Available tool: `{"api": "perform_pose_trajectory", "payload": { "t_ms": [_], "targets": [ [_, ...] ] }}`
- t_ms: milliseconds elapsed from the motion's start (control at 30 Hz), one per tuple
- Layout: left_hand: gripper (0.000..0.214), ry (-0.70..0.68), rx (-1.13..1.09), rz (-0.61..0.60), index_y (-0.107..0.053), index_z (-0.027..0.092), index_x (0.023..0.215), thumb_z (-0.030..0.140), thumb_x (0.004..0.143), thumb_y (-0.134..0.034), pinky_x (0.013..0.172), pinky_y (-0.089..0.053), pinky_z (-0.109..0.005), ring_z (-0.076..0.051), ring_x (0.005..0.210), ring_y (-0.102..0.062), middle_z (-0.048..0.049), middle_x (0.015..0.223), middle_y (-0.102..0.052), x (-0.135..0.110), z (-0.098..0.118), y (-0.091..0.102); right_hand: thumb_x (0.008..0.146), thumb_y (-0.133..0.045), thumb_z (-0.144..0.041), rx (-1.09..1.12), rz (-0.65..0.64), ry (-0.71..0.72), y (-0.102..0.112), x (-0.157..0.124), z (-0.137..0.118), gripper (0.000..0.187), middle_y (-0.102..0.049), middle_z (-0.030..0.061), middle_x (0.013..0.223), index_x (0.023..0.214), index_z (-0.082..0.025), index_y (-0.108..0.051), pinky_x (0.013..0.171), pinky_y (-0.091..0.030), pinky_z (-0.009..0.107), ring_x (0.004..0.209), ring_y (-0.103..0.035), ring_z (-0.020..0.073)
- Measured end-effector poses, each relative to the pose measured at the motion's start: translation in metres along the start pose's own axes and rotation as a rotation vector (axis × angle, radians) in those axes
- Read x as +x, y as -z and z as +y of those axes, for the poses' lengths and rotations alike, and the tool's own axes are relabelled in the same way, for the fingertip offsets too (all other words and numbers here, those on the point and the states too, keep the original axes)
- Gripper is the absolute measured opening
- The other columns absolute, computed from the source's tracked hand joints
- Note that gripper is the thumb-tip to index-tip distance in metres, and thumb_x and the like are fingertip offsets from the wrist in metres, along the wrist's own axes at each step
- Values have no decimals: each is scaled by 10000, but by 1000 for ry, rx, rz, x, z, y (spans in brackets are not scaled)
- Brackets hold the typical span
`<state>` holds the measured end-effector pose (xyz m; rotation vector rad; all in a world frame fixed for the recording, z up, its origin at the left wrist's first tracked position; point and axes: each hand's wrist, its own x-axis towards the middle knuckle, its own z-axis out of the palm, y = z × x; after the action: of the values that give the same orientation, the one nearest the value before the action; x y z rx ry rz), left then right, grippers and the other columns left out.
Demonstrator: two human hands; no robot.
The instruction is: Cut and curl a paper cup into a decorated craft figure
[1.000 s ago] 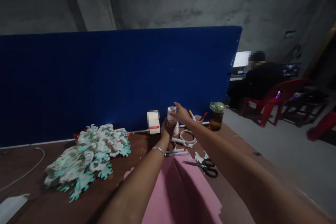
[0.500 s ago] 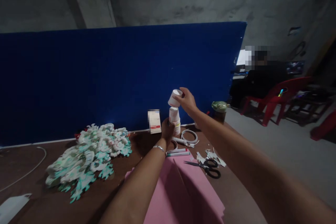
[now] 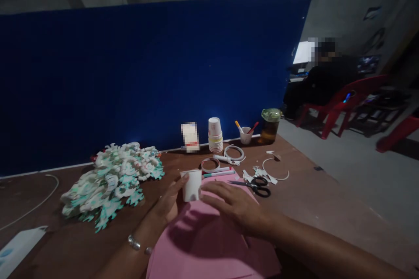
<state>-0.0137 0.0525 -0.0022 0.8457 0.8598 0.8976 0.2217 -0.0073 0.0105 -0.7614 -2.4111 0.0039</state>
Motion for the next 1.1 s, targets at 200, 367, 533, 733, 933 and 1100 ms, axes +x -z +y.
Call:
{"api": "perform_pose_trajectory", "payload": {
  "t_ms": [200,367,533,733,933,1100],
  "targets": [
    [504,-32,-104,102,-692,149,1017,419,642,-893,636,-561,-307,-208,698,-691,-109,877,-745,-13,-20,5,847,-535,-32,-349,-222,-417,11,-43,35,264,-703,137,1052,1006,-160,-703,826,-524,341,965,-640,257],
    [504,-72,-24,-154,-706,158,1041,471,677,-858,706,-539,-338,-242,786,-693,-136,955,-744,-25,-28,-2,848,-475,8,-452,-303,-553,26,-74,53,285,-691,148,975,928,-149,-700,745,-501,335,878,-633,260],
    [598,-89,201,-184,-677,175,1150,407,640,-885,834,-505,-363,-250,889,-677,-123,983,-742,-31,-23,-3,873,-449,-3,-475,-370,-609,15,-81,67,364,-690,120,1023,1072,-186,-693,772,-476,323,949,-639,257],
    [589,-94,290,-38,-683,218,1100,355,572,-905,756,-497,-328,-251,908,-662,-79,980,-739,-32,-19,-5,807,-473,-12,-496,-405,-657,18,-80,77,376,-700,144,971,1069,-159,-698,720,-462,327,873,-667,269],
    [458,-239,387,81,-690,277,1011,307,599,-888,784,-508,-337,-278,992,-645,-39,957,-730,-29,-16,-16,817,-527,-182,-98,-130,-783,29,-80,60,383,-730,83,982,1168,-248,-665,687,-487,334,800,-683,254],
    [624,-465,570,202,-627,319,1144,297,586,-904,946,-493,-374,-291,1085,-627,-33,1114,-689,-24,-24,-19,888,-521,-393,579,78,-779,1,-45,30,388,-687,72,887,1193,-187,-642,614,-501,298,738,-635,209]
  ]
}}
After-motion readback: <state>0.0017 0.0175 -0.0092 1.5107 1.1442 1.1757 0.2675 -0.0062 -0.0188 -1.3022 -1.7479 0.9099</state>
